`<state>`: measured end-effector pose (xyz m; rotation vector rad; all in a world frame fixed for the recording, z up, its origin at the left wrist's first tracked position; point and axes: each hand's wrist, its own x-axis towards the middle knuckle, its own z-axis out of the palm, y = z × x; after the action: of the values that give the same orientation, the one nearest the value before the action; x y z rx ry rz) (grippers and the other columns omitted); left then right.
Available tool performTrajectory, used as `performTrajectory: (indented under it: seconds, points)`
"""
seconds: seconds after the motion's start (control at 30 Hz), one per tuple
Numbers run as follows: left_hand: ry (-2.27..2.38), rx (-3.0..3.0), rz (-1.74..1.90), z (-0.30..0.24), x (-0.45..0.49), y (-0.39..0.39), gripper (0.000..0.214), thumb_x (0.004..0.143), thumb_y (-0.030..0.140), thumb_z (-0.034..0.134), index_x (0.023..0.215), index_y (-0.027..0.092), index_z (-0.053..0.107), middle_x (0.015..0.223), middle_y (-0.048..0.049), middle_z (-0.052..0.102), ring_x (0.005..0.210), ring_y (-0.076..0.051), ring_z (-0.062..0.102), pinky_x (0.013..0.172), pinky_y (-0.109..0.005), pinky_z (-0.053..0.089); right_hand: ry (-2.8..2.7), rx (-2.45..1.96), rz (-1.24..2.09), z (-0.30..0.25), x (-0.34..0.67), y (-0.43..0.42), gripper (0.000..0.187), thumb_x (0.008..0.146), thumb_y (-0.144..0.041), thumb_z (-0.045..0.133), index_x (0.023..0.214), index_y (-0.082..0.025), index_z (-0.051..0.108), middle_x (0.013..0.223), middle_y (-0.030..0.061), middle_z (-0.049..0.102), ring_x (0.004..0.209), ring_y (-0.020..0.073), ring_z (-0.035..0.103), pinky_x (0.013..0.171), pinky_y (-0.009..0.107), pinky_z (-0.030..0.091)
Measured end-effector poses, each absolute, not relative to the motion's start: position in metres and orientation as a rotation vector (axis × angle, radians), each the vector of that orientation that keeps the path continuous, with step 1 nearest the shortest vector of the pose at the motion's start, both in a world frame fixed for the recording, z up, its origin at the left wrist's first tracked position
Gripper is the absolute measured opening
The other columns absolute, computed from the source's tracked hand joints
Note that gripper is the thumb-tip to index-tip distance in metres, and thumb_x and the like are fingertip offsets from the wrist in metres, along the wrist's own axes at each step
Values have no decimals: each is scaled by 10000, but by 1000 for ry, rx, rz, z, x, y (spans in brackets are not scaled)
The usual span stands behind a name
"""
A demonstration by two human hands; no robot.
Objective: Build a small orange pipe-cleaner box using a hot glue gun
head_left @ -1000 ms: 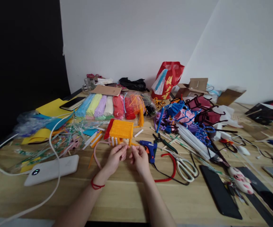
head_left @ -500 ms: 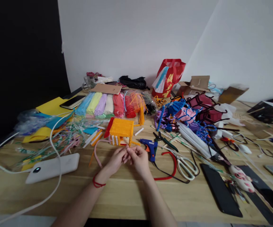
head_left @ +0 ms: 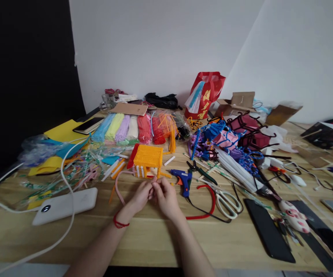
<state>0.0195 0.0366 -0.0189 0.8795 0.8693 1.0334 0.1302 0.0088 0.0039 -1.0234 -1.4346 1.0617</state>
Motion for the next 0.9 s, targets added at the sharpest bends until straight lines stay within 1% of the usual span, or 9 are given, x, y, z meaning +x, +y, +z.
performTrajectory:
  seconds: [0.17,0.33,0.43,0.6,0.7,0.8,0.9]
  points:
    - [863,860,1037,-13,18,35,575,632,658,687,530,192,365,449,84,312,431,-50,234,417,-226,160,-1424,-953,1080,9,129,6,252,930,-369,484,734,-210,479,624,-28,550,565,119,545,560,234,432]
    - [828,851,1011,-12,18,33,576,615,687,677,553,191,390,472,74,335,448,-61,260,435,-229,195,-1320,-860,1221,7,130,5,273,923,-407,505,742,-203,484,569,-51,516,456,89,457,450,207,364]
    - [824,860,1017,-14,18,33,563,630,685,669,567,186,416,489,65,357,461,-67,274,444,-235,210,-1287,-849,1250,6,130,6,278,914,-417,527,747,-196,498,553,-54,515,431,78,438,430,200,344]
    - [836,887,1041,-17,20,33,568,671,695,628,554,182,413,488,61,365,460,-67,293,448,-232,219,-1189,-848,1275,7,129,8,317,881,-450,566,709,-191,503,517,-55,525,391,66,416,385,187,307]
    - [860,914,1061,-18,20,35,527,701,657,635,603,173,451,511,58,403,463,-68,335,452,-224,230,-1072,-881,1245,8,131,11,358,846,-487,590,668,-193,486,467,-58,524,365,64,413,369,181,292]
    - [896,946,1115,-19,19,38,500,726,636,630,646,171,464,527,63,413,469,-66,347,460,-218,244,-995,-961,1193,5,134,14,401,809,-524,601,623,-195,467,418,-67,499,329,52,360,352,177,265]
    - [923,973,1183,-21,18,41,503,756,651,585,660,179,439,537,74,384,463,-64,336,468,-220,257,-969,-1028,1164,2,135,17,427,786,-555,597,599,-196,461,387,-76,466,304,45,310,334,178,233]
